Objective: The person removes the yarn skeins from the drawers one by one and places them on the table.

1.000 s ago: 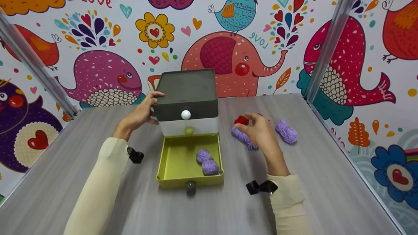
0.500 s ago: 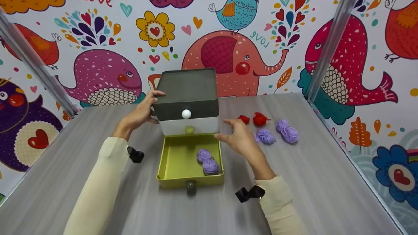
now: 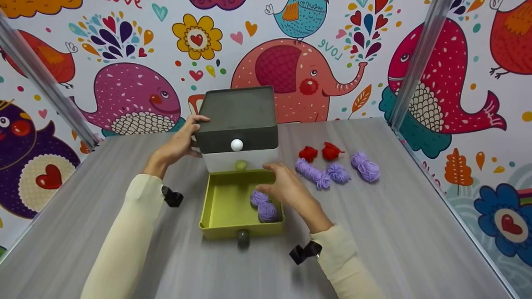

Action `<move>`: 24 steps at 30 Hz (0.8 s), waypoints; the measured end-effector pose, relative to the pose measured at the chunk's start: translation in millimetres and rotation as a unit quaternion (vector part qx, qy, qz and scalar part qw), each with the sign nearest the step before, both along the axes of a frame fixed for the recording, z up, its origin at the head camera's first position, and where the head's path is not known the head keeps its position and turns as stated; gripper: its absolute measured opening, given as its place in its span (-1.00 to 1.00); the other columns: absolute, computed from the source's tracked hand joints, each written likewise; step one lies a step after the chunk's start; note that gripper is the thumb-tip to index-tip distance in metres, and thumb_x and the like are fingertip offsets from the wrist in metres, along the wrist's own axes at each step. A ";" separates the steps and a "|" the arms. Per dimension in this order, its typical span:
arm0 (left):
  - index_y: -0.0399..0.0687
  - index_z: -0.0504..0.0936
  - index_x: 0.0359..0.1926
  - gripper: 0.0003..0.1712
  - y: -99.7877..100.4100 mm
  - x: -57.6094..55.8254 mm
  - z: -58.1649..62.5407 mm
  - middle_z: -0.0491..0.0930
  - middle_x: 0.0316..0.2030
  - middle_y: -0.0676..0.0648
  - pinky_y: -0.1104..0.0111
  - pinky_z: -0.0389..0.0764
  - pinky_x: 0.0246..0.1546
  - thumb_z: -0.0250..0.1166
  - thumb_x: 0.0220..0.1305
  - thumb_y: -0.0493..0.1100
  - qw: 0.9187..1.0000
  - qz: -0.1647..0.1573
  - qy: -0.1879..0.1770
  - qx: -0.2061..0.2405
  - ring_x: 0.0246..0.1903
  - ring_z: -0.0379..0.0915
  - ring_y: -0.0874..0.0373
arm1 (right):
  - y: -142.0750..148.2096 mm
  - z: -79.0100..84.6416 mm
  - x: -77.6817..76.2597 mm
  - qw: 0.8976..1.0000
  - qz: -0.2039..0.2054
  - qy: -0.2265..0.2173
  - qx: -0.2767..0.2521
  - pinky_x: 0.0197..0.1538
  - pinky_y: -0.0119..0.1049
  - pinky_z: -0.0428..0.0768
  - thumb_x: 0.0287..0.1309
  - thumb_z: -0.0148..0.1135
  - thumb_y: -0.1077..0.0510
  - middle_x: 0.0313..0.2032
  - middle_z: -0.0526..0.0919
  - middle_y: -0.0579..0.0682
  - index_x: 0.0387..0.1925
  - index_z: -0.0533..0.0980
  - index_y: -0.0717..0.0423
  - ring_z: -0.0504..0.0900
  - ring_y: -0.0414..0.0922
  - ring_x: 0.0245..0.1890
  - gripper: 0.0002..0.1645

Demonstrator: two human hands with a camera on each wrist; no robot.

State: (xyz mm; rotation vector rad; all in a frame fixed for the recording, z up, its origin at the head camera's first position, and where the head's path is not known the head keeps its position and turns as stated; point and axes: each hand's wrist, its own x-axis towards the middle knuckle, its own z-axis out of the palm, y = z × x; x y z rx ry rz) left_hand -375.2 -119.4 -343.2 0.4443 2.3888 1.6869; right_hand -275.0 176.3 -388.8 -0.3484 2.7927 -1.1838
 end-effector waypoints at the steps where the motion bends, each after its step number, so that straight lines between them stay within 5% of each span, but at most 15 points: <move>1: 0.25 0.21 0.33 -0.57 0.1 -0.2 -0.2 0.34 0.20 -0.32 -0.31 0.55 0.05 -0.30 0.54 -0.02 1.000 0.000 0.000 0.001 0.10 0.51 -0.34 | -1.9 -2.2 0.1 1.000 0.001 0.001 0.007 0.22 0.12 0.57 0.16 0.43 0.05 0.30 0.48 0.21 0.35 0.42 0.09 0.50 0.25 0.26 -0.26; 14: 0.26 0.22 0.32 -0.57 0.2 -0.5 -1.0 0.35 0.20 -0.31 -0.31 0.55 0.04 -0.31 0.54 -0.01 1.000 0.006 0.000 -0.002 0.11 0.51 -0.35 | -20.6 -21.5 1.2 0.997 0.056 0.049 0.030 0.14 0.11 0.60 0.16 0.40 0.19 0.20 0.53 0.26 0.26 0.46 0.26 0.58 0.26 0.11 -0.37; 24: 0.21 0.21 0.34 -0.56 1.5 -1.2 -0.9 0.28 0.25 -0.34 -0.36 0.50 0.07 -0.31 0.55 -0.01 1.000 0.002 -0.003 0.002 0.13 0.46 -0.38 | -27.6 -30.2 5.2 0.992 0.040 0.052 0.104 0.29 0.10 0.50 0.17 0.39 0.21 0.20 0.56 0.29 0.22 0.47 0.33 0.53 0.22 0.23 -0.40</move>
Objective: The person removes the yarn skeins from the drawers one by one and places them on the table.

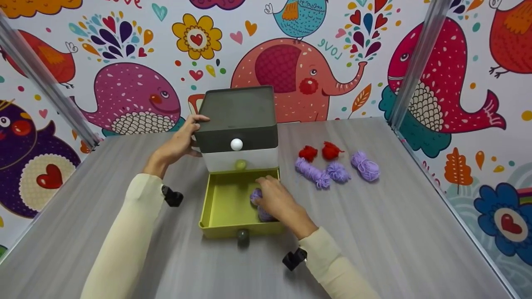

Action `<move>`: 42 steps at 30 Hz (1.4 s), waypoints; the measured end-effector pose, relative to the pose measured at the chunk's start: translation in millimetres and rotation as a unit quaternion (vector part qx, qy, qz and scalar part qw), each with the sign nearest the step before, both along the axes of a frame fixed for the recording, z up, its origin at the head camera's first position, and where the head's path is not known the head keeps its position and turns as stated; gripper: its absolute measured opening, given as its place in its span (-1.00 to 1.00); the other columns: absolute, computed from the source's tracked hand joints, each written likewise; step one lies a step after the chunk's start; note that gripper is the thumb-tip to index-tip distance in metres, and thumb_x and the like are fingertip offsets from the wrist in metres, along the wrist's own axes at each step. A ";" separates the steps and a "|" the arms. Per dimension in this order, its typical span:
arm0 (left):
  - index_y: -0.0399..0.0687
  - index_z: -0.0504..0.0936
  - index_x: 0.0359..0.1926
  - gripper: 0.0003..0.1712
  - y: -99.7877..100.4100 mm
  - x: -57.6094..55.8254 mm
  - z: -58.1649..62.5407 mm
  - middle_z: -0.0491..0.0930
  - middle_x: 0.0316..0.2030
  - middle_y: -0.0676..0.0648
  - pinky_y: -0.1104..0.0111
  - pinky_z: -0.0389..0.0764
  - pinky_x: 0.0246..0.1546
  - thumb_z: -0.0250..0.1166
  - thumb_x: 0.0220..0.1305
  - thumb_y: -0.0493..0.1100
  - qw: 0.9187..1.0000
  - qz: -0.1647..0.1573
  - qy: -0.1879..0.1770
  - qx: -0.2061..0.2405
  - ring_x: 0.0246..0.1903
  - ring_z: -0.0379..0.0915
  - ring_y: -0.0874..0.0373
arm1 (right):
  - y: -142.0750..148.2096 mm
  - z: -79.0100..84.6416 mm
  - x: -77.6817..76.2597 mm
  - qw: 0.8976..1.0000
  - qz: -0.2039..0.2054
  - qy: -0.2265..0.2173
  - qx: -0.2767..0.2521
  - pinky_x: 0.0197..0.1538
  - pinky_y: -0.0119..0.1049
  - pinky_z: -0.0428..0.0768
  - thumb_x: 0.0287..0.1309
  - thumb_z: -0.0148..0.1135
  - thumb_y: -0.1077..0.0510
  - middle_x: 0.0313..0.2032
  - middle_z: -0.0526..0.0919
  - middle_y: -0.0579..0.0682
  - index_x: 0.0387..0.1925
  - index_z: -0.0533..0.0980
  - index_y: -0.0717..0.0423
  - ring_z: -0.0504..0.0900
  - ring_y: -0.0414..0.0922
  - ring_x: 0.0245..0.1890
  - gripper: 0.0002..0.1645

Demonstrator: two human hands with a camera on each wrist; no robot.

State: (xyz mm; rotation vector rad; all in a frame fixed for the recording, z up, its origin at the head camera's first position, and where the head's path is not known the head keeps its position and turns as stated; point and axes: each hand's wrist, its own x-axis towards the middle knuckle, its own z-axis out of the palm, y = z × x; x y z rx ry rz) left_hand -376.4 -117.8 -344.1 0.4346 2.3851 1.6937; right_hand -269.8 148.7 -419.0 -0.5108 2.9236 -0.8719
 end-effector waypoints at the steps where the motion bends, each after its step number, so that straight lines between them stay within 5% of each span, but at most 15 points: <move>1: 0.21 0.20 0.35 -0.56 -0.1 0.1 0.0 0.27 0.26 -0.33 -0.36 0.50 0.07 -0.31 0.55 -0.02 1.000 -0.001 0.000 -0.001 0.13 0.46 -0.38 | 0.0 -0.6 0.2 1.000 0.000 0.002 0.007 0.28 0.09 0.51 0.17 0.39 0.22 0.19 0.57 0.30 0.21 0.48 0.34 0.55 0.22 0.22 -0.41; 8: 0.25 0.21 0.32 -0.58 -1.1 0.4 -0.6 0.30 0.23 -0.32 -0.33 0.53 0.05 -0.30 0.55 -0.01 1.000 -0.002 0.000 0.001 0.13 0.48 -0.37 | -1.2 -3.1 1.0 0.999 0.009 0.017 0.029 0.01 0.00 0.63 0.05 0.46 0.26 -0.10 0.69 0.22 0.00 0.57 0.36 0.65 0.09 -0.07 -0.54; 15: 0.26 0.23 0.31 -0.58 -1.2 1.4 0.9 0.33 0.20 -0.31 -0.27 0.58 0.01 -0.30 0.54 0.00 1.000 0.000 0.005 0.000 0.10 0.52 -0.35 | -6.7 -2.3 5.6 0.999 0.005 0.022 0.042 -0.23 -0.13 0.60 -0.01 0.49 0.30 -0.34 0.68 0.06 -0.25 0.63 0.28 0.55 -0.11 -0.35 -0.74; 21: 0.27 0.22 0.32 -0.59 -2.0 0.7 -0.3 0.35 0.18 -0.32 -0.26 0.59 0.01 -0.31 0.55 0.01 1.000 -0.002 0.005 0.000 0.08 0.53 -0.35 | -9.5 -3.7 12.7 0.997 0.030 0.000 0.076 -0.38 -0.20 0.52 -0.16 0.60 0.20 -0.47 0.63 0.01 -0.35 0.62 0.29 0.48 -0.15 -0.46 -0.65; 28: 0.28 0.22 0.32 -0.59 -1.9 0.2 -0.8 0.33 0.20 -0.31 -0.28 0.57 0.03 -0.31 0.56 0.01 1.000 -0.001 0.002 0.002 0.08 0.52 -0.35 | -10.5 -3.3 14.9 0.994 0.044 -0.017 0.095 -0.24 -0.09 0.60 -0.11 0.58 0.22 -0.36 0.70 0.08 -0.27 0.62 0.32 0.59 -0.09 -0.37 -0.63; 35: 0.26 0.21 0.33 -0.59 -1.6 -0.3 -0.7 0.32 0.21 -0.32 -0.30 0.56 0.04 -0.31 0.57 0.01 1.000 -0.002 0.001 0.001 0.09 0.51 -0.36 | -11.3 0.6 12.2 0.995 0.029 -0.046 0.087 -0.11 -0.08 0.65 -0.07 0.54 0.23 -0.07 0.73 0.17 0.03 0.60 0.32 0.63 -0.06 -0.24 -0.43; 42: 0.25 0.18 0.34 -0.59 -1.8 0.3 -0.3 0.28 0.23 -0.33 -0.32 0.52 0.07 -0.32 0.58 0.01 1.000 -0.008 0.003 -0.002 0.12 0.49 -0.37 | -9.8 6.1 12.2 0.996 0.017 -0.038 0.083 -0.09 -0.04 0.65 -0.04 0.46 0.25 -0.08 0.75 0.12 0.17 0.54 0.23 0.68 -0.03 -0.16 -0.34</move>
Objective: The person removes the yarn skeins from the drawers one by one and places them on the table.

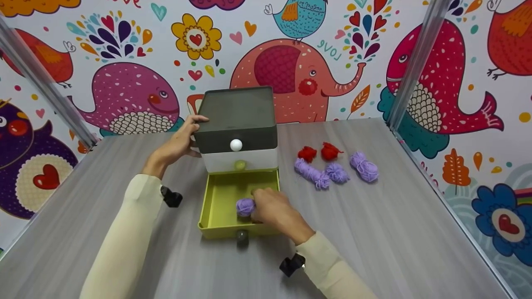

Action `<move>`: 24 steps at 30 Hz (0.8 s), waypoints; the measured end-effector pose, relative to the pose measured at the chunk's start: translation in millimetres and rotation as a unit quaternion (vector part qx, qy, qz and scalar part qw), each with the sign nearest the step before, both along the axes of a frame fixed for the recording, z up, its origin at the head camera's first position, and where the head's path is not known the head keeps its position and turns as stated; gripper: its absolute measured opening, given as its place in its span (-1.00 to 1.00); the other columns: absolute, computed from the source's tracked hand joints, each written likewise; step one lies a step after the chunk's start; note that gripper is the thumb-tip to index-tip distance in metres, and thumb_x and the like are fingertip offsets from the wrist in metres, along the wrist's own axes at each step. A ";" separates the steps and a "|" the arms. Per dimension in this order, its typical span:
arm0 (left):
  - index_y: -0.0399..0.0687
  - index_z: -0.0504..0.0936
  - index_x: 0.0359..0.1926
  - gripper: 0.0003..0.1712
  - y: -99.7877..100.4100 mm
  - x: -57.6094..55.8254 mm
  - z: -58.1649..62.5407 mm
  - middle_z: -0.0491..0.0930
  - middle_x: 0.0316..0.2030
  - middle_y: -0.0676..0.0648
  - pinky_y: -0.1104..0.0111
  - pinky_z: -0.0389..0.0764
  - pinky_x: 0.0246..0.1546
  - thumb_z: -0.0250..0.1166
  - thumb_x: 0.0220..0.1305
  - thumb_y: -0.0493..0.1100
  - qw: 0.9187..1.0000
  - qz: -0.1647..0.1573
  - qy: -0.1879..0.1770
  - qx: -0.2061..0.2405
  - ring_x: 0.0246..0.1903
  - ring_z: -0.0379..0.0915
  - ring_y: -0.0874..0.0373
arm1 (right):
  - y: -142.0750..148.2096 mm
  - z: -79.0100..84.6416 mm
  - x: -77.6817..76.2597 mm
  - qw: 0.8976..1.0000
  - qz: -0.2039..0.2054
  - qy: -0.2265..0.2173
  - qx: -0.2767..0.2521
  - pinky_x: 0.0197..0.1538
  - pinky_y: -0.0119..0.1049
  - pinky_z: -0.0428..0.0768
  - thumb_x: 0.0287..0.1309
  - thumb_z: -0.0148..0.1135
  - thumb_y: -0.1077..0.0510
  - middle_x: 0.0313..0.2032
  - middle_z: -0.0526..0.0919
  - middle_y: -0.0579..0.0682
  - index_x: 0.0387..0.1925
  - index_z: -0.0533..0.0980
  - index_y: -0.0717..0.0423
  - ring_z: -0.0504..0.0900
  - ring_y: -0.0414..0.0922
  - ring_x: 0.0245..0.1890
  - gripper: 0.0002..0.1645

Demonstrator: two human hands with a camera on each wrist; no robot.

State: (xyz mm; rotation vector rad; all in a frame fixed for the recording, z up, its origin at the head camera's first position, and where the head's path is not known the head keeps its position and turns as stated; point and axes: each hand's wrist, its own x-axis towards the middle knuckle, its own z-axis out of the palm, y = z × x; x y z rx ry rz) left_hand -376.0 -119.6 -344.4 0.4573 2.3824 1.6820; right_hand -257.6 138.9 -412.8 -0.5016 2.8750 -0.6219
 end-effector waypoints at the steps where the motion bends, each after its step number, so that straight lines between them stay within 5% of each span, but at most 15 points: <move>1: 0.25 0.18 0.34 -0.59 0.2 -0.1 0.0 0.28 0.24 -0.33 -0.32 0.52 0.07 -0.32 0.58 0.01 1.000 -0.001 0.000 -0.001 0.12 0.49 -0.37 | 1.4 1.3 0.1 1.000 -0.001 0.001 -0.003 -0.05 -0.03 0.66 -0.03 0.45 0.25 -0.08 0.75 0.12 0.18 0.54 0.21 0.69 -0.02 -0.13 -0.34; 13: 0.24 0.19 0.34 -0.59 0.8 -0.4 -0.4 0.33 0.18 -0.33 -0.27 0.58 0.03 -0.31 0.57 0.00 1.000 -0.005 0.000 -0.001 0.09 0.53 -0.34 | 27.2 27.8 5.8 0.997 0.002 0.023 -0.071 -0.04 -0.08 0.67 0.03 0.46 0.18 -0.12 0.73 0.07 0.07 0.58 0.19 0.66 -0.07 -0.15 -0.48; 24: 0.24 0.18 0.32 -0.59 1.4 -0.6 -0.9 0.39 0.16 -0.32 -0.28 0.57 0.03 -0.30 0.55 -0.01 1.000 0.000 -0.006 0.006 0.09 0.54 -0.31 | 61.3 23.5 -2.4 0.990 -0.057 0.022 -0.125 0.00 -0.08 0.68 0.12 0.39 0.20 -0.04 0.67 0.16 0.16 0.50 0.23 0.61 0.00 -0.12 -0.45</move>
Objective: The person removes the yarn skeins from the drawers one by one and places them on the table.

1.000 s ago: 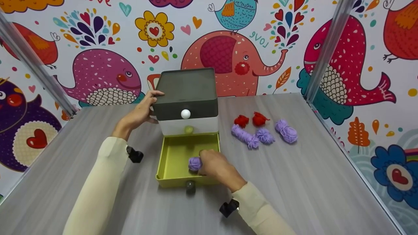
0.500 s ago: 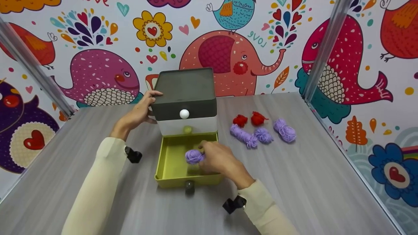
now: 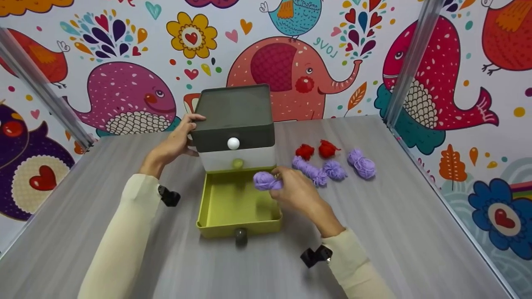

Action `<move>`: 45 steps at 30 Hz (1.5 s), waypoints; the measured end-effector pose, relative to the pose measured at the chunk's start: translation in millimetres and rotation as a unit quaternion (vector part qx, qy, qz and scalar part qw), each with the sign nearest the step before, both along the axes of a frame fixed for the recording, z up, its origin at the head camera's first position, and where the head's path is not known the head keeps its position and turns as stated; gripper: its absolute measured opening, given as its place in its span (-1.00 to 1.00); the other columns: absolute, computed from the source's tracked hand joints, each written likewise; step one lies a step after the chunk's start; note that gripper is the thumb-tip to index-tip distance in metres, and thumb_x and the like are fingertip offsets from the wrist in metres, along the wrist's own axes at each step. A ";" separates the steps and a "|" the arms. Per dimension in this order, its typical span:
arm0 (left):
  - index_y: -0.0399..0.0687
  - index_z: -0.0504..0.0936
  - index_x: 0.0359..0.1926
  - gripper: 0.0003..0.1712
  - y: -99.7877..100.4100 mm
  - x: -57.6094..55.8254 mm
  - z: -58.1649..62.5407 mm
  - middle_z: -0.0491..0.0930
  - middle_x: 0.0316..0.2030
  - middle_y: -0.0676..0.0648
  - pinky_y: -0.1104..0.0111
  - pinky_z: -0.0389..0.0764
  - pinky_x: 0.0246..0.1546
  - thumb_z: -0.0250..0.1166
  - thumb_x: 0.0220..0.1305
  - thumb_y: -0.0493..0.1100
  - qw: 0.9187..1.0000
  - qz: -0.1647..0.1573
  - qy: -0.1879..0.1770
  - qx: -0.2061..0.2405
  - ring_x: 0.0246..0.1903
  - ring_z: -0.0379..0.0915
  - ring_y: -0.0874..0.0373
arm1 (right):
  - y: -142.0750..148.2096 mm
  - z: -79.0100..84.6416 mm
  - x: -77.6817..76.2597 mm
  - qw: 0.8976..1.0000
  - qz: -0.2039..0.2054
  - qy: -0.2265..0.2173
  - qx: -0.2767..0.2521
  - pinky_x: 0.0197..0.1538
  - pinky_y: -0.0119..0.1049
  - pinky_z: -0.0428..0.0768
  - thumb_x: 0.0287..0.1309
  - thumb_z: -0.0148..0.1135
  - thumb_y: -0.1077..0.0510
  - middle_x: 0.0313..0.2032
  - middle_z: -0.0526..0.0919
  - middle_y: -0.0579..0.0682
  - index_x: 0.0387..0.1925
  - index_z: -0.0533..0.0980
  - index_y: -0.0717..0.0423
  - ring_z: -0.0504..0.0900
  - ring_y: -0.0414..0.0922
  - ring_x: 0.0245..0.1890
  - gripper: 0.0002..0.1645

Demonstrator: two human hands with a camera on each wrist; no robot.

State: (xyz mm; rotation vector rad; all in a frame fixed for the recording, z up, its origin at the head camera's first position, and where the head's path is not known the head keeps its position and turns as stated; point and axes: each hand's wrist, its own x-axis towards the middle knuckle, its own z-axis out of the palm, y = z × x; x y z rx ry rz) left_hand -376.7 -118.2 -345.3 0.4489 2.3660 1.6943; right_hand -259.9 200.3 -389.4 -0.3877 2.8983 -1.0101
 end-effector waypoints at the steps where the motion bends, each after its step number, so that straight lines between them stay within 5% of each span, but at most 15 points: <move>1: 0.24 0.18 0.32 -0.59 0.3 0.0 0.2 0.39 0.16 -0.32 -0.28 0.57 0.03 -0.30 0.55 0.00 1.000 0.000 0.001 -0.002 0.09 0.54 -0.30 | 4.3 -0.4 -1.3 1.000 -0.008 0.000 -0.002 0.00 -0.09 0.67 0.13 0.37 0.20 -0.04 0.66 0.17 0.16 0.50 0.23 0.59 0.00 -0.13 -0.46; 11: 0.25 0.19 0.33 -0.59 3.9 -1.0 -0.6 0.28 0.25 -0.32 -0.30 0.55 0.05 -0.30 0.56 0.01 1.000 0.000 0.009 -0.014 0.12 0.50 -0.37 | 54.6 -6.9 -13.6 0.996 -0.075 0.047 -0.018 0.05 0.01 0.63 0.22 0.33 0.14 0.09 0.56 0.28 0.18 0.37 0.24 0.54 0.12 -0.03 -0.44; 19: 0.26 0.19 0.32 -0.59 3.3 -1.9 -1.3 0.41 0.15 -0.31 -0.25 0.59 0.02 -0.31 0.55 0.00 1.000 0.000 0.004 -0.015 0.08 0.55 -0.31 | 88.2 -10.9 -24.8 0.991 -0.107 0.065 -0.038 0.13 0.13 0.61 0.30 0.28 0.07 0.18 0.50 0.32 0.28 0.33 0.27 0.51 0.18 0.06 -0.37; 27: 0.28 0.18 0.32 -0.60 -0.1 -1.9 -2.3 0.41 0.15 -0.30 -0.23 0.60 0.04 -0.33 0.58 0.00 1.000 0.001 0.000 -0.011 0.08 0.56 -0.27 | 113.4 -14.5 -37.1 0.987 -0.140 0.044 -0.066 0.24 0.18 0.52 0.33 0.25 0.06 0.22 0.47 0.37 0.32 0.32 0.29 0.48 0.22 0.13 -0.34; 36: 0.28 0.18 0.33 -0.60 -1.5 0.0 -0.1 0.32 0.21 -0.30 -0.30 0.54 0.06 -0.30 0.57 0.03 1.000 -0.006 0.002 -0.005 0.12 0.50 -0.29 | 140.4 -11.0 -46.8 0.978 -0.182 -0.033 -0.094 -0.12 -0.47 0.57 0.39 0.09 0.08 0.27 0.35 0.39 0.42 0.21 0.31 0.40 0.18 0.10 -0.30; 39: 0.28 0.19 0.32 -0.60 -1.0 -0.6 0.4 0.29 0.24 -0.29 -0.31 0.54 0.05 -0.29 0.57 0.03 1.000 -0.006 0.005 -0.005 0.14 0.48 -0.33 | 145.4 -10.0 -49.5 0.974 -0.197 -0.044 -0.102 0.14 -0.15 0.64 0.38 0.07 0.10 0.32 0.29 0.41 0.45 0.16 0.30 0.36 0.24 0.19 -0.28; 42: 0.28 0.19 0.32 -0.61 -1.1 -0.9 0.4 0.26 0.27 -0.29 -0.31 0.54 0.05 -0.29 0.57 0.02 1.000 -0.005 0.005 -0.004 0.15 0.46 -0.35 | 150.4 -9.3 -52.6 0.969 -0.218 -0.040 -0.111 0.39 0.21 0.37 0.40 0.06 0.06 0.35 0.25 0.43 0.45 0.14 0.31 0.30 0.29 0.28 -0.27; 45: 0.29 0.19 0.32 -0.61 -1.6 -0.9 0.4 0.23 0.29 -0.28 -0.31 0.53 0.07 -0.29 0.57 0.03 1.000 -0.003 0.002 -0.004 0.17 0.45 -0.35 | 156.5 -8.9 -55.6 0.961 -0.245 -0.037 -0.120 0.43 0.24 0.29 0.42 0.05 -0.02 0.36 0.23 0.43 0.44 0.14 0.33 0.28 0.27 0.30 -0.24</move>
